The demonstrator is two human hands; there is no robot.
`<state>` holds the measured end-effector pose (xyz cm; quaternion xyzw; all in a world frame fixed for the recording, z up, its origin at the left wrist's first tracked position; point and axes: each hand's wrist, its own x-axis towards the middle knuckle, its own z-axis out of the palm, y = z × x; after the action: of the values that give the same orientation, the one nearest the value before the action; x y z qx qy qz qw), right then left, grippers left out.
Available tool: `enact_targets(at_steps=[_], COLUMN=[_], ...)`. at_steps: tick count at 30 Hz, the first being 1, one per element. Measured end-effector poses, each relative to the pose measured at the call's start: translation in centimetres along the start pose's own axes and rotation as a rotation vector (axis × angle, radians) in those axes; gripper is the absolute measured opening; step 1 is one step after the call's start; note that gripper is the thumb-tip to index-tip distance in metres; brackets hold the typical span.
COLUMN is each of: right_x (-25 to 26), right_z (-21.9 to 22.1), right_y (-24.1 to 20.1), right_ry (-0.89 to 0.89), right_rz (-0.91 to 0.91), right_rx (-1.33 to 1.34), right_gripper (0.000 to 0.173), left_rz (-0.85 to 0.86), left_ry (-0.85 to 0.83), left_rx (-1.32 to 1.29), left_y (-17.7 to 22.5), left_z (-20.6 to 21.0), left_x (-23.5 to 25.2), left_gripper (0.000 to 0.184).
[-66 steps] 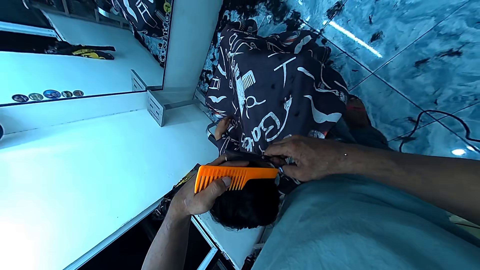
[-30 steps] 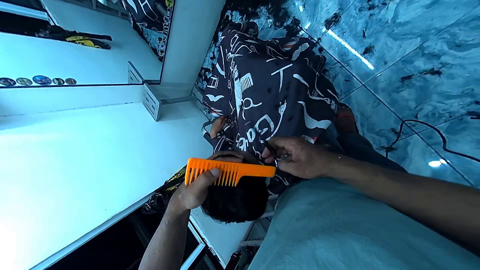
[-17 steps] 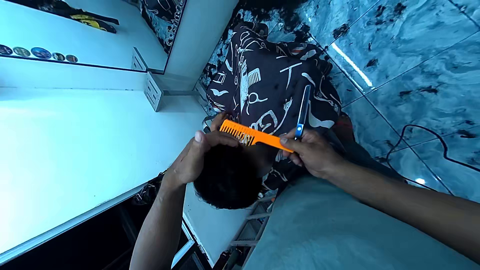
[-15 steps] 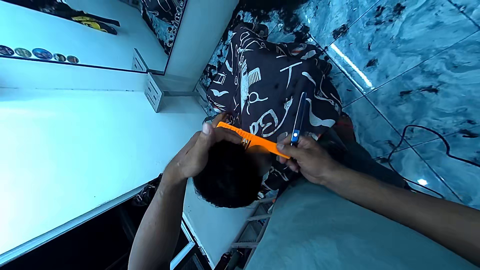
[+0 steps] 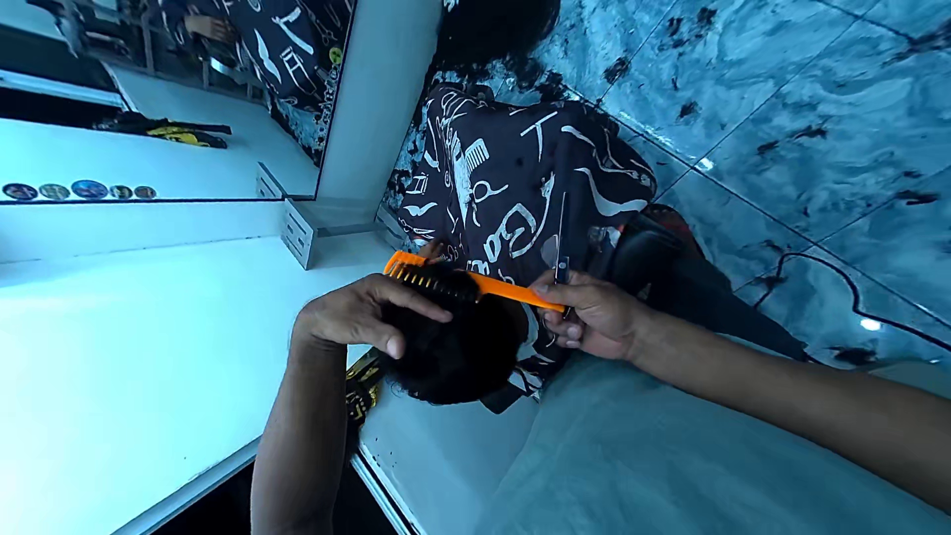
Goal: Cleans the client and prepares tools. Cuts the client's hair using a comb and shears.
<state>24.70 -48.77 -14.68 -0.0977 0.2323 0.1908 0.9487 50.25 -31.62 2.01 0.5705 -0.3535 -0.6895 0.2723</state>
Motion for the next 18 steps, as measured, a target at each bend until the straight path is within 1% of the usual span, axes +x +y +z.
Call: enact_targets(at_steps=[2,4,5,6,7,8,9,10,11,12,14,15,16,18], right_x=[-0.3,-0.5,-0.5,-0.6,-0.7,-0.6,-0.7,-1.0,-1.6,-2.1,-2.9,-3.2,-3.2,-2.8], right_z=[0.3,0.5,0.6,0.6,0.7,0.6,0.6,0.5,0.4,0.2,-0.4,-0.5,-0.5,-0.5], right_y=[0.8,1.7,2.2,2.9,3.6,4.1,4.3,4.4,4.3,3.9,2.8,2.1,1.5,0.3], right_ry=[0.019,0.013,-0.004,-0.026,-0.039,-0.039,-0.01,0.062,0.158,0.238,0.314,0.311,0.292,0.167], right_rz=[-0.036,-0.107,-0.178,-0.284,-0.426,-0.583,-0.689,-0.704,-0.636,-0.526,-0.321,-0.254,-0.235,-0.325], right_rx=[0.032,0.05,0.025,-0.051,-0.185,-0.373,-0.57,-0.734,-0.874,-0.962,-1.023,-1.042,-1.078,-1.234], right_gripper=[0.017,0.017,0.016,0.013,0.011,0.011,0.013,0.018,0.024,0.03,0.043,0.048,0.052,0.05], left_rz=[-0.056,-0.028,0.011,0.052,0.081,0.092,0.09,0.065,0.038,0.019,0.014,0.013,0.01,0.007], left_ry=[0.0,0.014,0.037,0.081,0.138,0.227,0.292,0.355,0.408,0.425,0.396,0.39,0.388,0.387], left_rx=[0.062,0.097,0.114,0.136,0.161,0.156,0.13,0.12,0.126,0.136,0.171,0.182,0.182,0.177], left_y=[0.9,1.2,1.1,0.9,0.6,0.2,-0.2,-0.3,-0.4,-0.6,-0.6,-0.5,-0.5,-0.4], left_z=[0.0,0.2,0.5,1.0,1.7,2.6,3.3,4.0,4.6,4.8,4.9,5.0,5.2,5.5], left_x=[0.7,0.9,0.9,0.7,0.4,0.1,-0.1,-0.3,-0.3,-0.4,-0.5,-0.6,-0.6,-0.8], left_gripper=[0.063,0.074,0.076,0.074,0.069,0.063,0.063,0.058,0.053,0.052,0.056,0.057,0.057,0.055])
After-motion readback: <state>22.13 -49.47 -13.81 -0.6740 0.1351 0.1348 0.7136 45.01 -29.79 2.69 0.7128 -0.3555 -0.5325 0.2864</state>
